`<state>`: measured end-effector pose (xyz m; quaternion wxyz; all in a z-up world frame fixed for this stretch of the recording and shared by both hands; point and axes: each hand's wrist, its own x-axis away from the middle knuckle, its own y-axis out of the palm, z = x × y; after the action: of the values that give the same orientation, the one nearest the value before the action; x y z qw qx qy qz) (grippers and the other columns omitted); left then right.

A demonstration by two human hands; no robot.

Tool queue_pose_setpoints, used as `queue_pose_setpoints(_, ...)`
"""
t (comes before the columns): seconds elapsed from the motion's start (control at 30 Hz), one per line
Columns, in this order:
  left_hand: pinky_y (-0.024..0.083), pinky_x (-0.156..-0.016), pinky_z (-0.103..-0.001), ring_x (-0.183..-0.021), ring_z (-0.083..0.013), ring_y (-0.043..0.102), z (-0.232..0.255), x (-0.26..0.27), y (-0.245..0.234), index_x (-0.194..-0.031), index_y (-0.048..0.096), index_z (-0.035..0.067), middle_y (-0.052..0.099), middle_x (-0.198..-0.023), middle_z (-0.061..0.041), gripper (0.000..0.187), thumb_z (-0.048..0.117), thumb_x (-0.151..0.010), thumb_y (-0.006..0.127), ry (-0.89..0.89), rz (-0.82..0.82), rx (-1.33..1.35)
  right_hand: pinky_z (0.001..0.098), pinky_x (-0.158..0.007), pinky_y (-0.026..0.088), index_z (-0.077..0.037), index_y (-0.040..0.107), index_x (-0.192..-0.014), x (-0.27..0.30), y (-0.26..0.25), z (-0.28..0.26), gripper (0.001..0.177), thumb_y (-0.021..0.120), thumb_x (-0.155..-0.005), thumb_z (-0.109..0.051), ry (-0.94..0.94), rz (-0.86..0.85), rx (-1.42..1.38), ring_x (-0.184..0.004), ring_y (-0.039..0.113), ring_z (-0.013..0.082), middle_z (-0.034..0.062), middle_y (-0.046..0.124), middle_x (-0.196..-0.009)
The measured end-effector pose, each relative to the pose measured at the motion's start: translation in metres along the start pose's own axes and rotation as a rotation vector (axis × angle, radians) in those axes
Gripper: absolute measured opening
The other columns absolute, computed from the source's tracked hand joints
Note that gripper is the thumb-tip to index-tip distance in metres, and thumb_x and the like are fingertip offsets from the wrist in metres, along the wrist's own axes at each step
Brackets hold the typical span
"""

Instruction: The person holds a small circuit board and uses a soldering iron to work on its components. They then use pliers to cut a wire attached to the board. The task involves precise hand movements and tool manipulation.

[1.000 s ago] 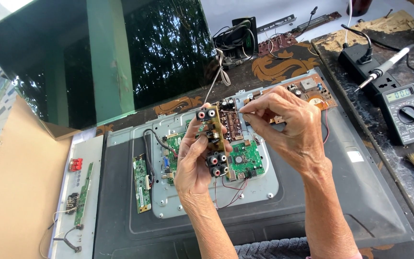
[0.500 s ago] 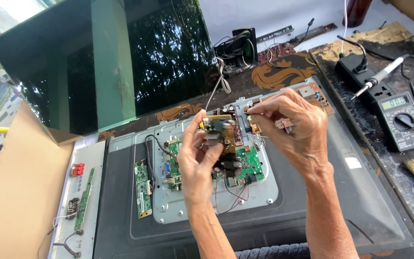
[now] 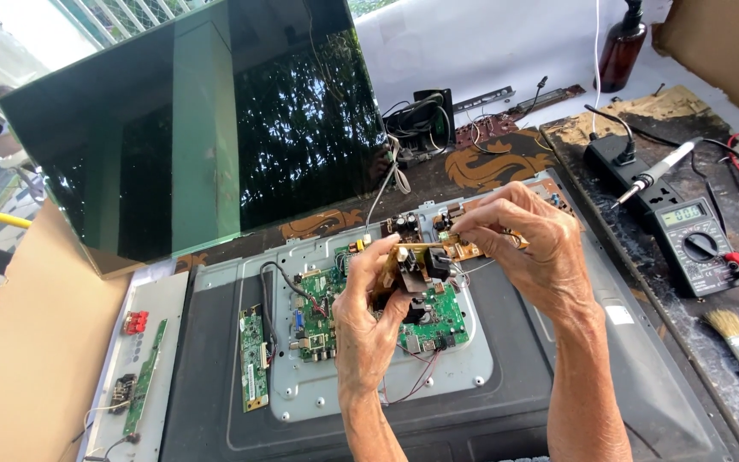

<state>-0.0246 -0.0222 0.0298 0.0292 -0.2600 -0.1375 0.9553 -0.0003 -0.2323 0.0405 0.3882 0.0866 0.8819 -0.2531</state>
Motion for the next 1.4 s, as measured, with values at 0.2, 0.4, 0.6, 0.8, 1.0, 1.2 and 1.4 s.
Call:
queue_pose_setpoints(0.2, 0.058, -0.104, -0.036, -0.118, -0.0258, 0.073, -0.001, 0.0, -0.001, -0.139, 0.051, 0.02, 0.072, -0.126, -0.012, 0.049, 0.003, -0.094, 0.064, 0.038, -0.039, -0.052, 0.0262, -0.077, 0.051, -0.016, 0.076, -0.096, 0.0, -0.002, -0.003, 0.007, 0.07, -0.098, -0.014, 0.003, -0.037, -0.014, -0.099, 0.069, 0.0152, 0.0018, 0.071, -0.099)
queue_pose_setpoints(0.4, 0.059, -0.104, -0.037, -0.116, -0.0267, 0.073, -0.005, 0.001, -0.003, -0.14, 0.05, 0.021, 0.07, -0.128, -0.012, 0.055, -0.003, -0.092, 0.063, 0.062, -0.036, -0.073, 0.0278, -0.079, 0.05, -0.014, 0.074, -0.098, 0.0, 0.0, -0.001, 0.006, 0.069, -0.098, -0.011, -0.043, -0.05, -0.018, -0.097, 0.067, 0.0167, 0.0013, 0.07, -0.097)
queue_pose_setpoints(0.6, 0.059, -0.061, -0.026, -0.07, -0.0116, 0.064, -0.013, 0.004, -0.007, -0.141, 0.049, 0.021, 0.072, -0.098, -0.003, 0.047, 0.021, -0.098, 0.068, -0.036, -0.048, 0.008, 0.0252, -0.076, 0.051, -0.01, 0.075, -0.097, -0.002, 0.003, -0.008, 0.007, 0.079, -0.094, -0.007, -0.063, 0.013, 0.029, -0.089, 0.07, 0.0137, 0.0032, 0.073, -0.097)
queue_pose_setpoints(0.8, 0.056, -0.074, -0.027, -0.087, -0.014, 0.067, 0.0, 0.001, -0.007, -0.141, 0.054, 0.016, 0.072, -0.107, -0.004, 0.049, 0.032, -0.096, 0.066, -0.142, -0.036, 0.113, 0.0259, -0.071, 0.051, -0.013, 0.075, -0.101, -0.001, 0.008, 0.0, 0.007, 0.078, -0.095, -0.01, -0.023, -0.059, 0.005, -0.086, 0.065, 0.014, 0.003, 0.07, -0.097)
queue_pose_setpoints(1.0, 0.055, -0.072, -0.027, -0.085, -0.0154, 0.069, 0.0, 0.0, -0.008, -0.141, 0.053, 0.016, 0.072, -0.105, -0.006, 0.05, 0.032, -0.095, 0.067, -0.154, -0.05, 0.104, 0.025, -0.066, 0.05, -0.011, 0.076, -0.099, -0.002, 0.007, 0.0, 0.007, 0.081, -0.093, -0.01, -0.047, -0.021, 0.03, -0.081, 0.066, 0.0126, 0.0037, 0.071, -0.096)
queue_pose_setpoints(1.2, 0.055, -0.071, -0.027, -0.084, -0.0148, 0.068, -0.007, -0.001, -0.007, -0.141, 0.053, 0.015, 0.074, -0.11, -0.007, 0.052, 0.031, -0.094, 0.068, -0.171, -0.011, 0.167, 0.0255, -0.075, 0.053, -0.006, 0.074, -0.1, -0.002, 0.001, -0.007, 0.002, 0.073, -0.099, -0.004, 0.043, 0.033, -0.056, -0.088, 0.064, 0.015, 0.0057, 0.072, -0.098)
queue_pose_setpoints(1.4, 0.059, -0.077, -0.03, -0.084, -0.0164, 0.068, -0.011, -0.003, -0.006, -0.143, 0.052, 0.01, 0.07, -0.102, -0.008, 0.054, 0.021, -0.094, 0.07, -0.17, 0.015, 0.3, 0.0251, -0.072, 0.051, -0.005, 0.073, -0.096, -0.004, 0.006, -0.006, 0.004, 0.076, -0.096, -0.002, -0.013, -0.022, -0.055, -0.085, 0.063, 0.0157, 0.0062, 0.071, -0.095)
